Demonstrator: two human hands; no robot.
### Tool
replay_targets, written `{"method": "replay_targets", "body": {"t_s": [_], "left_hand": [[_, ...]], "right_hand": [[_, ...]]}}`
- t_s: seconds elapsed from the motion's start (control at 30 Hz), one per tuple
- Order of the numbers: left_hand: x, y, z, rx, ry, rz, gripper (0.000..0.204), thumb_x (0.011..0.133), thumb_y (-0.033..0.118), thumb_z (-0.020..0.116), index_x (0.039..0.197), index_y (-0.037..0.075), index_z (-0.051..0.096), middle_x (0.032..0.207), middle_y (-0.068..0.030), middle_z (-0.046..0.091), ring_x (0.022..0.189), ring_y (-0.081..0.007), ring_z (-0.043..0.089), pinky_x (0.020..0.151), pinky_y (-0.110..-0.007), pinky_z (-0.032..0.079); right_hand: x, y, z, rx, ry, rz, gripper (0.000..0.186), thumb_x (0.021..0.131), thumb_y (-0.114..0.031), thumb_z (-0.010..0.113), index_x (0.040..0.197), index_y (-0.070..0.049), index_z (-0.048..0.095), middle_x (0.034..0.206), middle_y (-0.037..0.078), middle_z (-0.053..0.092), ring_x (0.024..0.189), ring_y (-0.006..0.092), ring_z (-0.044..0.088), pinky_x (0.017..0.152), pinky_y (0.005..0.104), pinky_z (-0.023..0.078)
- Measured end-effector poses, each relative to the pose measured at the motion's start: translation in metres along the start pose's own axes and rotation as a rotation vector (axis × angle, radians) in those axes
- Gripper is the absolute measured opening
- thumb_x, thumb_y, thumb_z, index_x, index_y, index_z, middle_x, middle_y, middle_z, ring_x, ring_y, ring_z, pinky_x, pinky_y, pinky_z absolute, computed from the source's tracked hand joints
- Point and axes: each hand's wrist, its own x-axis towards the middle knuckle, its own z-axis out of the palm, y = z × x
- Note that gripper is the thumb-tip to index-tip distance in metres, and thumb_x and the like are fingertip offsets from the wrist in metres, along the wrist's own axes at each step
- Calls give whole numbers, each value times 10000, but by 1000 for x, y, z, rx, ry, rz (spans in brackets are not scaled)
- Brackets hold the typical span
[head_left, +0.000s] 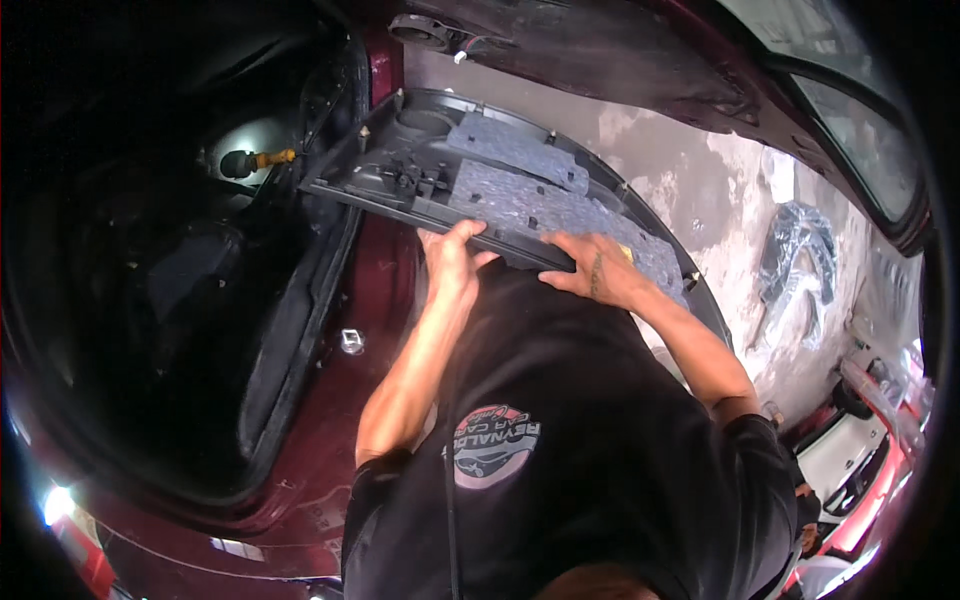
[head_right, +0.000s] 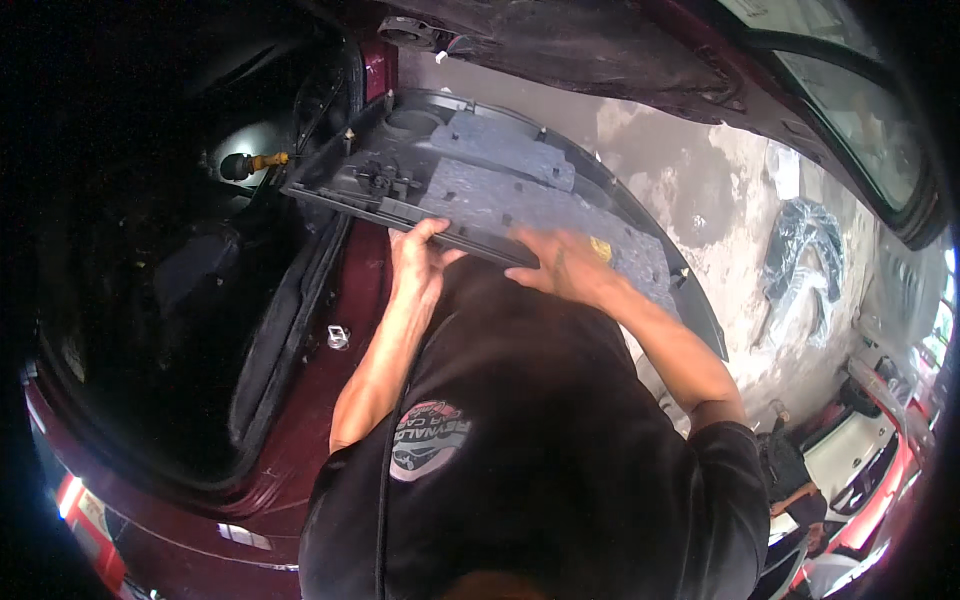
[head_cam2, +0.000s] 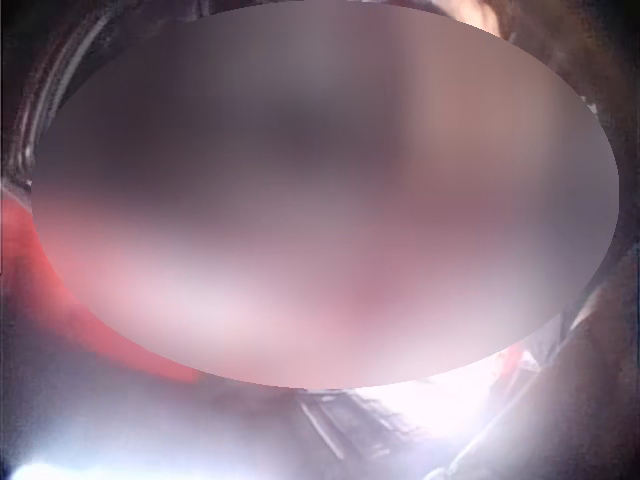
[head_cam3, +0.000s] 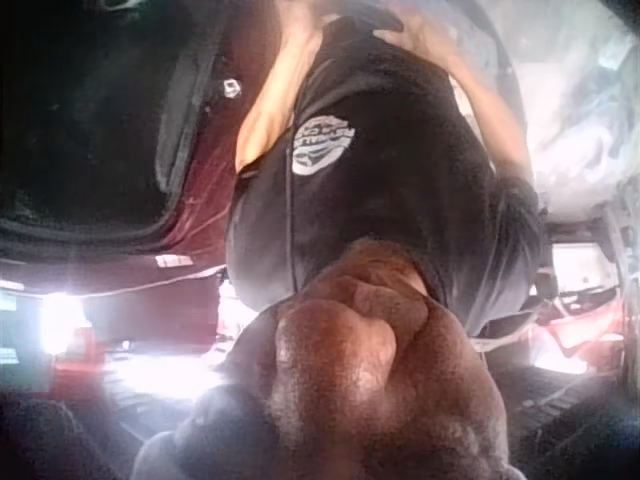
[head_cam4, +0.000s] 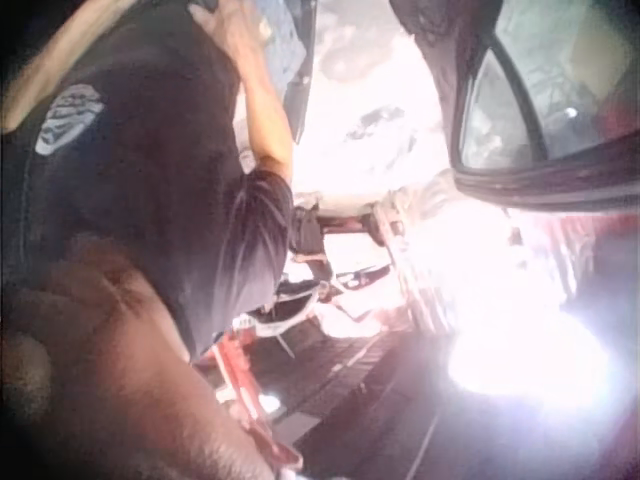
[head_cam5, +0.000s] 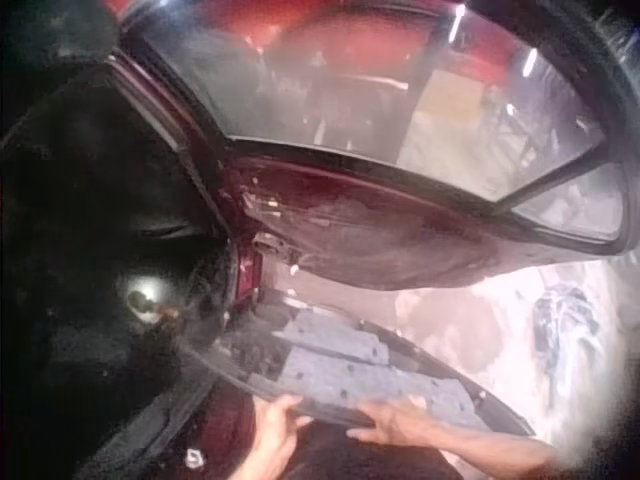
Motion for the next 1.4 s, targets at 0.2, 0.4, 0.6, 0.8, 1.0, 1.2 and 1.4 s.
{"method": "replay_targets", "body": {"t_s": [0.2, 0.4, 0.6, 0.8, 1.0, 1.2, 1.4], "left_hand": [[3, 48, 3, -52, -6, 47, 591, 755, -22, 599, 1301, 100, 408, 1129, -84, 532, 990, -232, 618, 645, -407, 636], [16, 60, 17, 0, 60, 73, 613, 761, -10, 599, 1319, 123, 384, 1151, -81, 532, 1017, -229, 610, 675, -400, 621], [21, 80, 34, -58, 78, 96, 628, 760, 25, 615, 1327, 113, 359, 1196, -97, 530, 1038, -231, 608, 721, -393, 607], [45, 102, 27, 13, 122, 74, 624, 756, 58, 640, 1313, 94, 361, 1140, -109, 550, 989, -228, 629, 658, -376, 619], [67, 133, 19, -20, 6, 22, 568, 769, 39, 627, 1275, 85, 374, 1124, -103, 542, 990, -232, 622, 718, -419, 623], [70, 158, 21, 65, -31, 13, 714, 803, 151, 723, 1367, 69, 293, 1224, -140, 504, 1087, -254, 591, 828, -415, 578], [56, 178, 7, 839, 110, 820, 984, 780, 188, 813, 1520, 51, 180, 1438, -222, 349, 1352, -359, 382, 1090, -459, 377]], "right_hand": [[40, -26, -17, 115, 13, -61, 490, 808, -369, 762, 1129, -20, 638, 938, 253, 670, 884, 419, 655, 768, 453, 507], [74, -22, -47, 237, -106, 2, 454, 792, -349, 777, 1021, 19, 644, 819, 223, 646, 737, 329, 643, 685, 402, 483], [96, -22, -62, 176, -29, -127, 465, 784, -358, 787, 981, 36, 640, 784, 217, 638, 704, 355, 643, 642, 413, 482], [120, -42, -64, 73, 44, -165, 486, 781, -368, 791, 980, 48, 637, 802, 224, 652, 753, 404, 654, 650, 434, 497], [147, -55, -74, 101, -30, -114, 439, 788, -348, 788, 963, 33, 657, 757, 235, 629, 690, 396, 642, 610, 435, 476], [154, -65, -76, 101, 105, -111, 448, 783, -337, 797, 995, 38, 673, 738, 221, 636, 657, 372, 643, 593, 400, 482], [163, -59, -101, 153, 154, -53, 435, 752, -298, 823, 963, 52, 672, 713, 192, 634, 596, 310, 628, 565, 361, 475]]}}
